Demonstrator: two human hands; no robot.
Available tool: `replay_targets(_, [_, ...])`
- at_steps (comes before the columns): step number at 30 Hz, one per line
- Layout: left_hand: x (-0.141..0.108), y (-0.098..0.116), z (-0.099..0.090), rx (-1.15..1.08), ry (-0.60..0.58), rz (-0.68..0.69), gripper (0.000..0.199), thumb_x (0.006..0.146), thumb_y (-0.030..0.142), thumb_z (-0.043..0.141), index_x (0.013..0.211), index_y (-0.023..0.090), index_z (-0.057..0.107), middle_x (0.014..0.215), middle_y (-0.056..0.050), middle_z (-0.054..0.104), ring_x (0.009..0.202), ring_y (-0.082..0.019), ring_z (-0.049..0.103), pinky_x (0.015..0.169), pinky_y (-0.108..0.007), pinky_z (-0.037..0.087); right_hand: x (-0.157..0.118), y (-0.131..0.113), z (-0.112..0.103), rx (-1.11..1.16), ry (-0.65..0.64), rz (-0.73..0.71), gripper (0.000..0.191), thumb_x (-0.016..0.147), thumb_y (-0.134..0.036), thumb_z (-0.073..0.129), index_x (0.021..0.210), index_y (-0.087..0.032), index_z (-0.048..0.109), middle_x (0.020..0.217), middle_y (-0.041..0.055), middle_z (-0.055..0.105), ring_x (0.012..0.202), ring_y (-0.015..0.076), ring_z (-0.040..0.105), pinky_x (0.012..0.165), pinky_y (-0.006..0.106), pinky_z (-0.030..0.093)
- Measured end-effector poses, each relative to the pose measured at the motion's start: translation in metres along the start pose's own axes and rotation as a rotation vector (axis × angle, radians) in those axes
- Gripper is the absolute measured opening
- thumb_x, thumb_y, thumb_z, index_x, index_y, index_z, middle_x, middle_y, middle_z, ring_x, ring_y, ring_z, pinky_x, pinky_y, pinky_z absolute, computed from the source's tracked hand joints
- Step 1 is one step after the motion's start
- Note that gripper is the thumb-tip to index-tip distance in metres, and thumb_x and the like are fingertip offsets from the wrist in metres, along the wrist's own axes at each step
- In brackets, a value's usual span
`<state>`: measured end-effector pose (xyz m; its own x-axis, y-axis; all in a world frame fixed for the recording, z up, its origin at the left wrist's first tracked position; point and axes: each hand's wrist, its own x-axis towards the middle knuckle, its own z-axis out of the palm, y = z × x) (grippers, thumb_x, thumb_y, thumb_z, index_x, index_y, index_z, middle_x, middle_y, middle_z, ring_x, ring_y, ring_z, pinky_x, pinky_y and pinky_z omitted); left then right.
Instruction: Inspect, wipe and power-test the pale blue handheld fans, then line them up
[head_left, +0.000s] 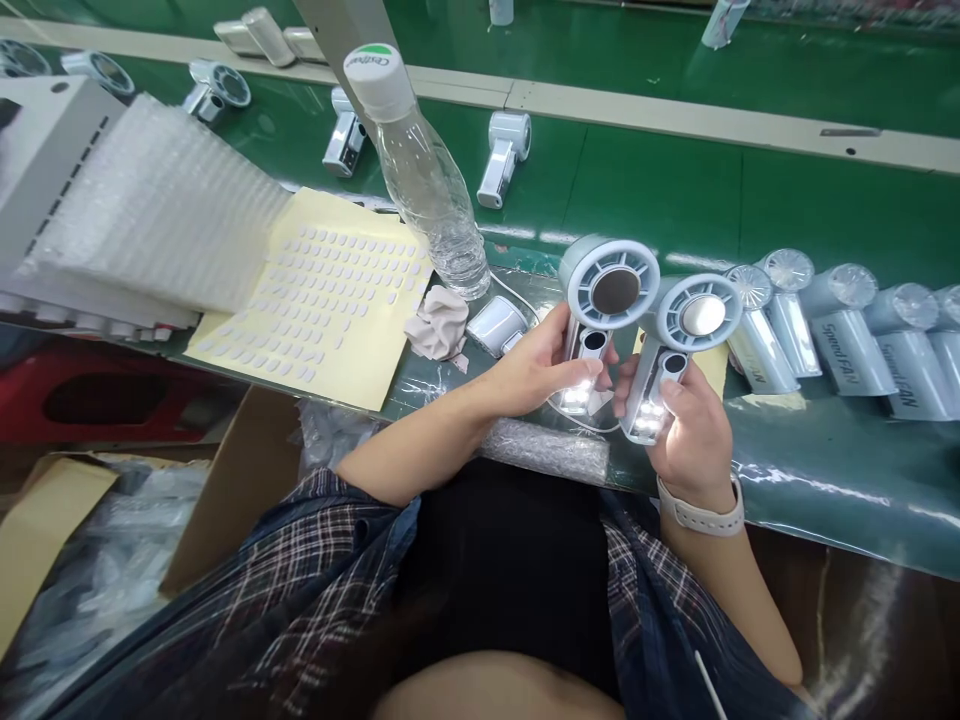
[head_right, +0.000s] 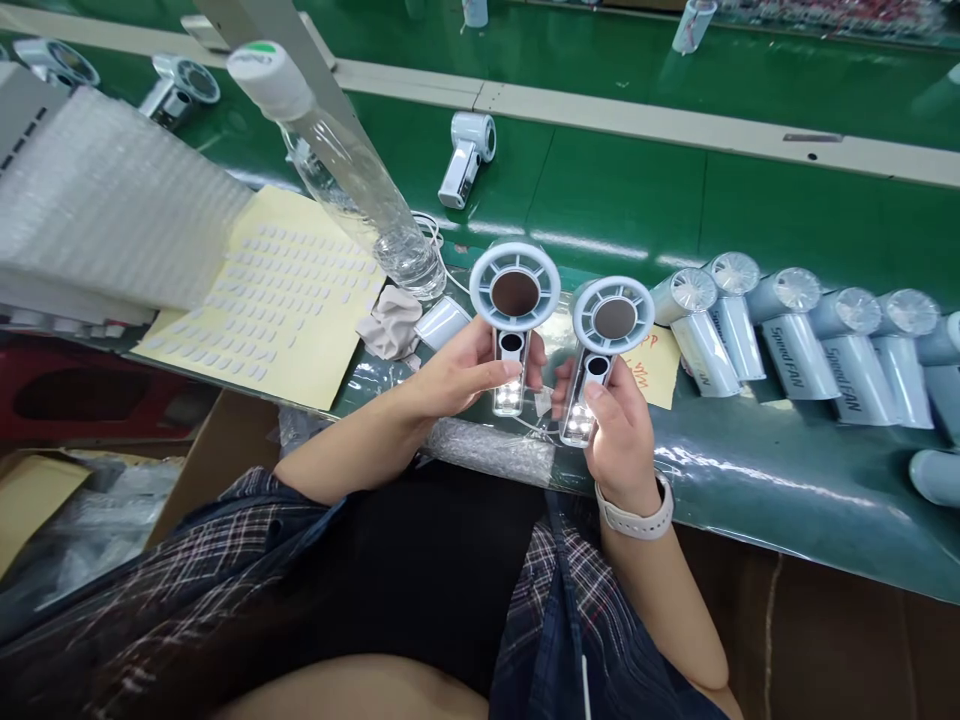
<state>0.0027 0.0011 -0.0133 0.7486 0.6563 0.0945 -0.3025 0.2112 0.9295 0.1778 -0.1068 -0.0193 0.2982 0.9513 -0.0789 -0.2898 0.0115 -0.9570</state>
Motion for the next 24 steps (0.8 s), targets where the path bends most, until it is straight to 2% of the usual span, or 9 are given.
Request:
replay_targets(4, [0.002,-0.005,-0.003,0.017,0.006,0.010,0.055,0.088,0.051,0.086,0.120,0.023,0.051,0.117,-0.009,0.071,0.092,-0.024,0.077,0.081,-0.040,0.061,0.001,0.000,0.001,-0.023,-0.007,-0.012,0.026,0.091,-0.045,0.073,0.108,-0.026,0.069,0.101,0.0075,0.074,0.081,0.0255,0.071,0.066,0.043,0.064])
replay_targets(7, [0.002,-0.004,-0.003,0.045,0.033,-0.008,0.057,0.087,0.052,0.086,0.119,0.022,0.049,0.119,-0.010,0.073,0.093,-0.026,0.078,0.081,-0.041,0.062,0.002,0.002,0.001,-0.025,0.033,-0.034,0.021,0.091,-0.041,0.073,0.104,-0.025,0.071,0.098,0.0067,0.073,0.075,0.0228,0.068,0.061,0.039,0.061])
replay_targets(9, [0.002,-0.002,0.000,0.063,0.112,-0.042,0.066,0.081,0.049,0.093,0.119,0.022,0.047,0.120,-0.012,0.074,0.099,-0.027,0.079,0.083,-0.040,0.062,0.003,0.002,0.000,0.006,0.068,-0.044,0.020,0.091,-0.040,0.075,0.104,-0.026,0.070,0.094,0.0050,0.073,0.070,0.0204,0.066,0.054,0.034,0.057])
replay_targets(11, [0.002,-0.001,0.004,0.078,0.199,-0.078,0.076,0.073,0.047,0.099,0.120,0.022,0.044,0.117,-0.012,0.076,0.096,-0.026,0.079,0.080,-0.038,0.062,0.004,0.002,-0.001,0.072,0.047,-0.023,0.027,0.094,-0.050,0.075,0.106,-0.027,0.070,0.091,0.0038,0.072,0.065,0.0191,0.064,0.048,0.031,0.052])
replay_targets(13, [0.002,0.000,0.008,0.059,0.220,-0.101,0.076,0.075,0.055,0.096,0.118,0.023,0.041,0.107,-0.010,0.078,0.081,-0.022,0.078,0.070,-0.034,0.061,0.006,0.000,-0.001,0.143,-0.037,0.024,0.042,0.096,-0.068,0.069,0.104,-0.027,0.073,0.087,0.0040,0.071,0.059,0.0178,0.061,0.044,0.030,0.049])
replay_targets(16, [0.002,-0.001,0.009,-0.052,0.169,-0.088,0.064,0.089,0.072,0.075,0.113,0.025,0.037,0.092,-0.003,0.077,0.062,-0.019,0.074,0.056,-0.030,0.057,0.006,-0.003,0.001,0.193,-0.074,0.061,0.057,0.095,-0.079,0.066,0.102,-0.025,0.081,0.094,0.0075,0.077,0.073,0.0220,0.072,0.058,0.035,0.063])
replay_targets(19, [-0.001,-0.002,0.007,-0.118,0.148,-0.032,0.057,0.093,0.072,0.067,0.112,0.027,0.038,0.087,0.000,0.075,0.064,-0.020,0.076,0.058,-0.032,0.061,0.004,-0.006,0.006,0.203,-0.036,0.055,0.051,0.096,-0.073,0.071,0.112,-0.027,0.085,0.114,0.0080,0.082,0.102,0.0296,0.078,0.081,0.043,0.071])
replay_targets(21, [-0.003,0.000,0.006,-0.129,0.109,0.001,0.055,0.094,0.070,0.067,0.113,0.027,0.038,0.089,0.000,0.075,0.069,-0.023,0.078,0.064,-0.037,0.064,0.000,-0.008,0.008,0.198,-0.036,0.037,0.047,0.097,-0.070,0.072,0.118,-0.030,0.084,0.121,0.0063,0.083,0.103,0.0298,0.079,0.083,0.045,0.071])
replay_targets(24, [-0.006,0.003,0.006,-0.147,0.029,0.027,0.054,0.096,0.069,0.067,0.114,0.028,0.037,0.095,-0.001,0.077,0.076,-0.026,0.081,0.070,-0.041,0.067,-0.006,-0.011,0.009,0.178,0.001,-0.032,0.042,0.095,-0.061,0.080,0.121,-0.029,0.084,0.121,0.0045,0.083,0.098,0.0266,0.080,0.082,0.041,0.072])
